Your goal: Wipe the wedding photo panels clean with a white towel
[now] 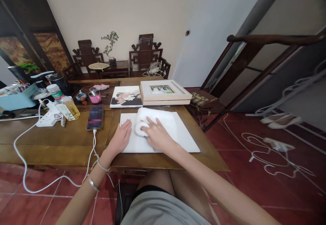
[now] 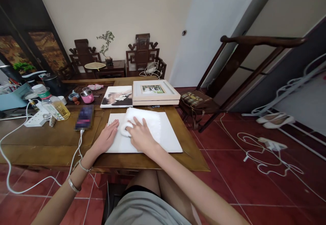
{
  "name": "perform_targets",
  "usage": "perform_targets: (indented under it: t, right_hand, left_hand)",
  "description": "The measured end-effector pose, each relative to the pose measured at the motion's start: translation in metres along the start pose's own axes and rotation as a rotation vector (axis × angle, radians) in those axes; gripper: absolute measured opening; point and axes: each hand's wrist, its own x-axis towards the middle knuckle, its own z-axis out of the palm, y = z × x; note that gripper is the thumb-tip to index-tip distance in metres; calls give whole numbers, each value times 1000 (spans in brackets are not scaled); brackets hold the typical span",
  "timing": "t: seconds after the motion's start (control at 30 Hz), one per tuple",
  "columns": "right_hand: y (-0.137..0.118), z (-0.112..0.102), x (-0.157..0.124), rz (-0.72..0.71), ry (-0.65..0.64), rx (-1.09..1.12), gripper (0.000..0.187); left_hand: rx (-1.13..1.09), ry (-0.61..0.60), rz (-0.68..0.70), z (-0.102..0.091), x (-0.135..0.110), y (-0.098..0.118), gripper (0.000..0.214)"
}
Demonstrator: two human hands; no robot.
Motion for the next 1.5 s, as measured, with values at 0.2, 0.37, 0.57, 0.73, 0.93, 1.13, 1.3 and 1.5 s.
perform_targets:
  t: [0.2,0.37,0.57,0.73,0.93,1.13,1.3,1.5]
  right_hand:
    - [-31,7,7,-153,-26,27,43]
    - [-33,-1,-37,-423,-51,131,44]
    - [-14,-17,-61,-237,-73,83,44]
    - [4,-20,-21,-41,-76,-11,44]
    - [5,-20,55,16,-57,14,44]
    - [-22,-15,101,-47,-60,9,38]
    - [-10,-18,87,-12,-59,-25,39]
    - [63,-24,28,100,-43,-63,42]
  left_hand:
    - [-234,238,8,-8,1,7,49]
    - [-171,251,46,-8,0,9,48]
    - [15,47,62,-3,-1,5,46]
    - [118,-39,64,-2,-1,5,40]
    - [130,-20,102,-2,1,2,36]
    - [111,22,169,-5,3,2,27]
    - [106,0,127,-3,2,2,31]
    - [96,-24,69,0,0,-1,37]
